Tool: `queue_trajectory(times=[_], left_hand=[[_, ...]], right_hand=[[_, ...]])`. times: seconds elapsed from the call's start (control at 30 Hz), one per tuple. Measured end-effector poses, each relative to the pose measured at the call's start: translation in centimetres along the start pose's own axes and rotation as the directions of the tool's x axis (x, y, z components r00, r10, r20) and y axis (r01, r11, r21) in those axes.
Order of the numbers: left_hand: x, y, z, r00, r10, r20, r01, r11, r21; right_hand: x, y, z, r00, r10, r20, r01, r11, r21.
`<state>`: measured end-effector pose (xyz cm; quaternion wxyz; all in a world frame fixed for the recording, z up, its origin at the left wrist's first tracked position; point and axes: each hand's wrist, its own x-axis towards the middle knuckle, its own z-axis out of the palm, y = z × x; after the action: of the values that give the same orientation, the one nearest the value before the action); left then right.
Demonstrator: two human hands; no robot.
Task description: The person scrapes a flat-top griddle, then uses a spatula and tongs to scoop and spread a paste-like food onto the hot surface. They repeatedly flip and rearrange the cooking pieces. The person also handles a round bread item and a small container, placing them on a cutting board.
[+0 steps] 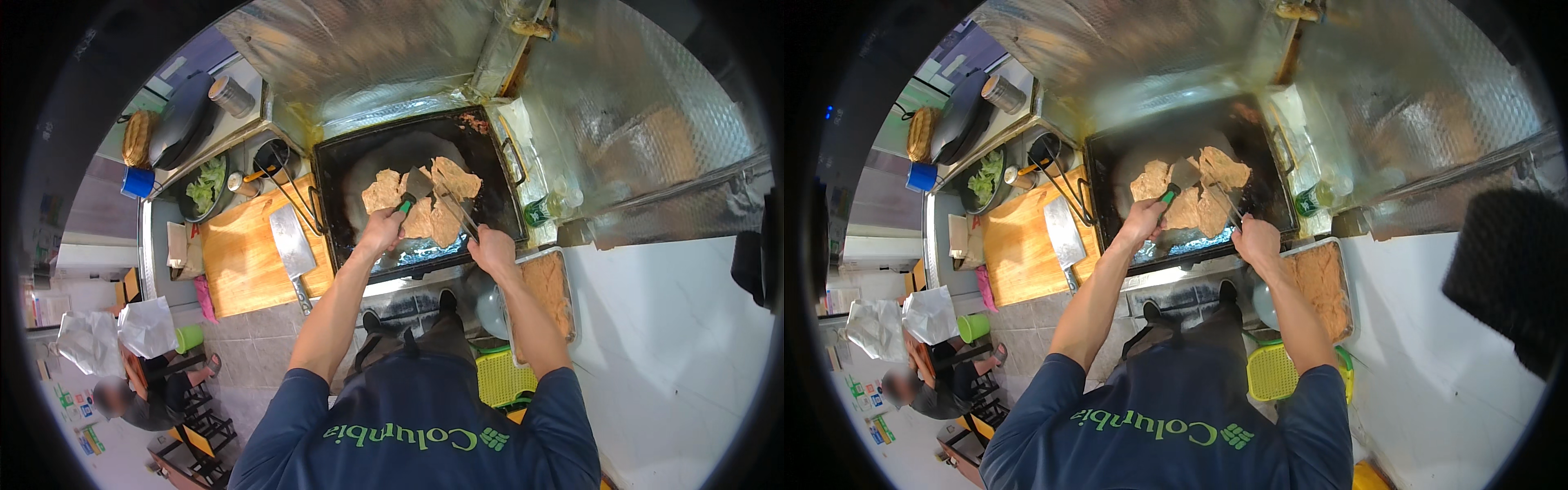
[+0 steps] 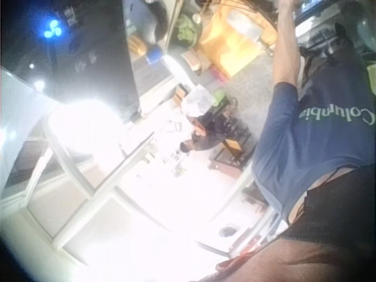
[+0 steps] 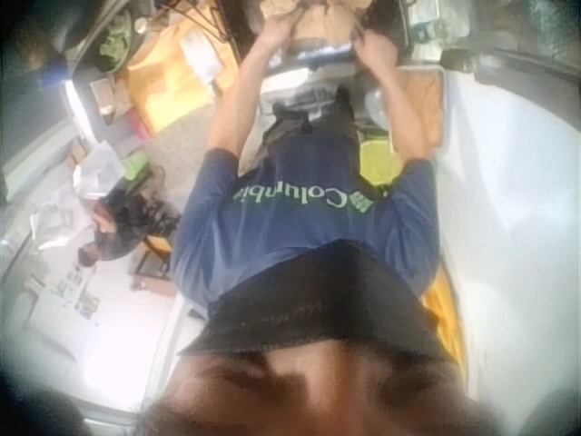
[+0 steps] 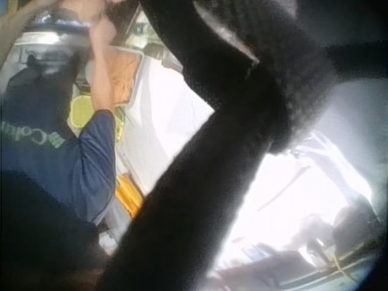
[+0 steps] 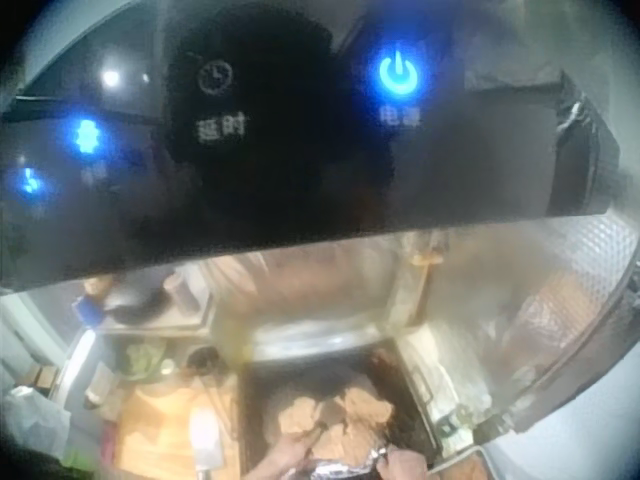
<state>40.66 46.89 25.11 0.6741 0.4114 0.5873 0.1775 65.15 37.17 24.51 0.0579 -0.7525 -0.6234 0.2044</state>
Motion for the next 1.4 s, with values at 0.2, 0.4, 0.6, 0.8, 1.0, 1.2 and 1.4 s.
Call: queue_trajectory(times=[0.2,0.4,0.6,0.8,1.0,1.2,1.4], left_hand=[[-0.7,0.3,-0.2,0.998,0.053,0.042,-0.044,0.980,-0.196],[-0.2,0.8,0.5,0.999,-0.040,0.031,0.043,0.992,-0.122],[-2.2,2.6,-0.2,0.998,0.060,0.024,-0.065,0.926,0.373],[-2.1,1.7,0.1,0.995,0.103,-0.015,-0.100,0.985,0.137],[1.5,0.4,0.6,0.995,0.103,-0.014,-0.099,0.982,0.158],[1.7,1.0,0.7,0.981,0.184,-0.059,-0.174,0.974,0.146],[3.0,2.0,2.0,0.996,0.088,-0.007,-0.087,0.992,0.092]], right_hand=[[1.1,1.4,-0.3,0.988,0.091,-0.123,-0.079,0.992,0.103],[5.4,0.2,1.0,0.992,0.121,-0.038,-0.115,0.983,0.143],[6.7,0.0,0.8,0.989,0.145,-0.026,-0.142,0.985,0.102],[4.0,0.1,0.6,0.994,0.098,-0.045,-0.089,0.981,0.175],[0.4,0.2,-0.2,0.997,0.015,0.081,-0.018,0.999,0.038],[0.3,1.3,-0.6,0.996,0.069,-0.047,-0.066,0.996,0.065],[6.1,0.2,1.0,0.990,0.117,-0.080,-0.107,0.987,0.119]])
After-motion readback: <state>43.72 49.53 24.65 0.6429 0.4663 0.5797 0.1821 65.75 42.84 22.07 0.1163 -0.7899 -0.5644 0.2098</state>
